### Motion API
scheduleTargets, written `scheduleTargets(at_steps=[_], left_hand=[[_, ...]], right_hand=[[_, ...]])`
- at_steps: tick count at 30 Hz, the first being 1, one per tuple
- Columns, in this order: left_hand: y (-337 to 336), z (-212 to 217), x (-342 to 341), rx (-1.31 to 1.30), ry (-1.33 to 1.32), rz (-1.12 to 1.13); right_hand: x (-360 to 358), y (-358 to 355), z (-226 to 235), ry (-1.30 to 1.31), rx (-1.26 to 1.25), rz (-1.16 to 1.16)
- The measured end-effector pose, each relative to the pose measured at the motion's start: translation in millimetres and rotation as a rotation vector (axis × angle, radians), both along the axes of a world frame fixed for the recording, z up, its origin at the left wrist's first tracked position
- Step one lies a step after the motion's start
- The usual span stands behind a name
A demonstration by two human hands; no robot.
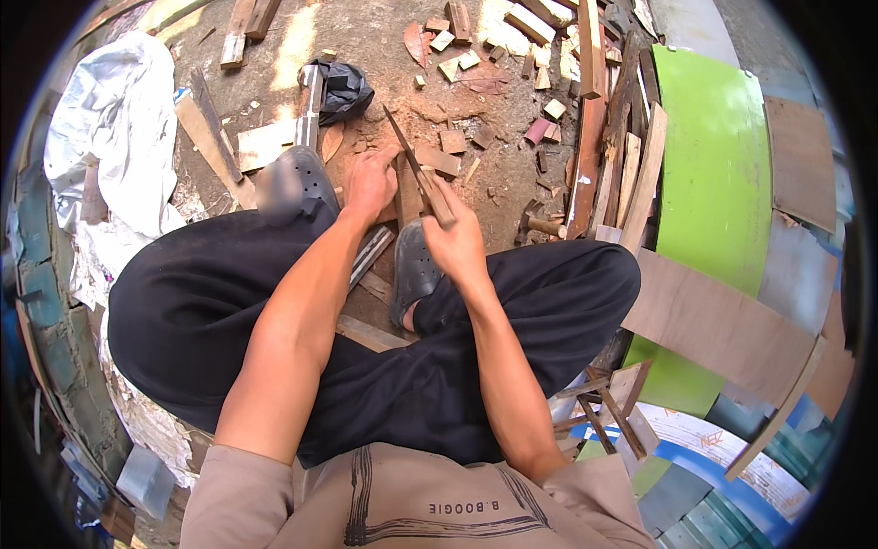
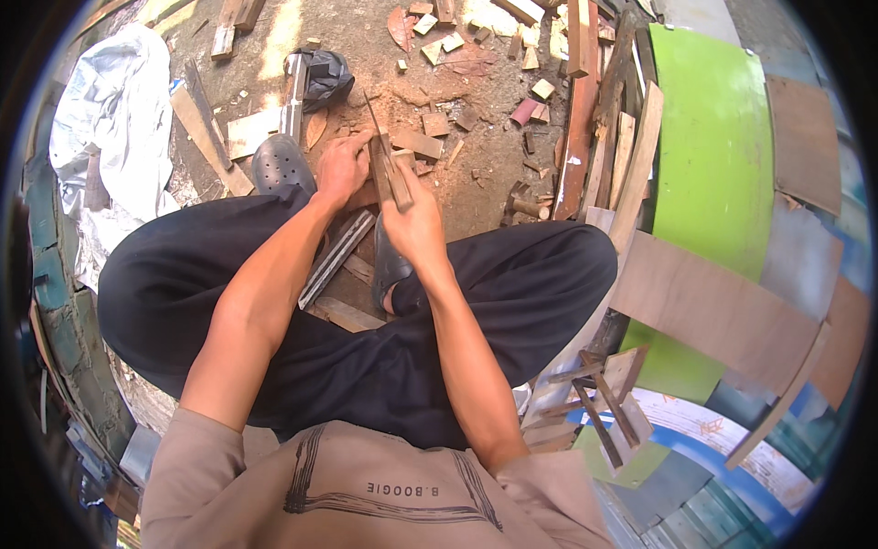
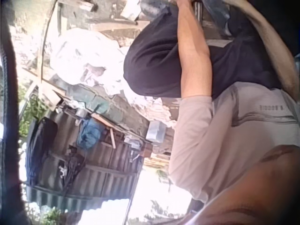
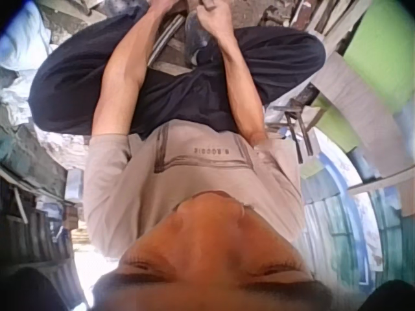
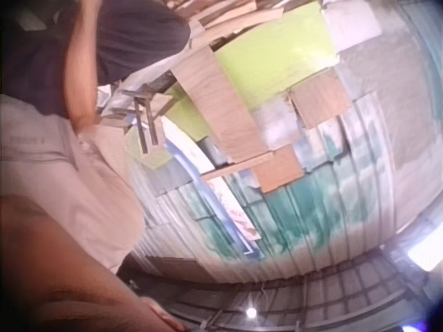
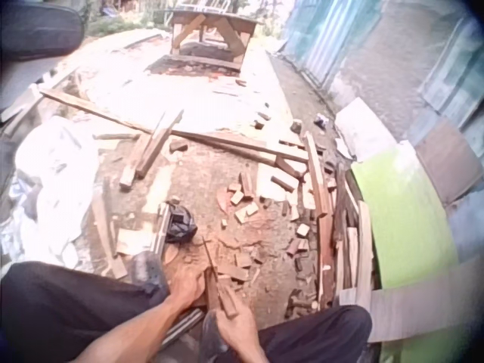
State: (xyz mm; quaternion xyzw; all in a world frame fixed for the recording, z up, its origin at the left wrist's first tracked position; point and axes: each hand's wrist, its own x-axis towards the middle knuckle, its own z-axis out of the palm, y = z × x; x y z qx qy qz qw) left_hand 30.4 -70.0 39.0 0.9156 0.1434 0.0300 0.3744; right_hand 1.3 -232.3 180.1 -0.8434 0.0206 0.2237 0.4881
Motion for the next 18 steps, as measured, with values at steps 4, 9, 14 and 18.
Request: scheduleTargets(at_steps=[4, 9, 14, 18], left_hand=[[17.4, -23.7, -12.1, -0.033, -0.04, 0.042], [16.9, -18.0, -5.6, -0.004, -0.058, 0.02], [10.7, -14.6, -5.0, -0.021, -0.003, 0.026], [15.5, -18.7, -8.1, -0.021, -0.078, 0.04]], right_hand=[[-75.7, -46.5, 90.8, 0.019, 0.094, 0.056], [-22.8, -5.2, 24.9, -0.056, 0.023, 0.005], [-1.7, 9.0, 10.4, 0.021, 0.013, 0.034], [-55.1, -28.1, 85.7, 0.033, 0.097, 0.036]])
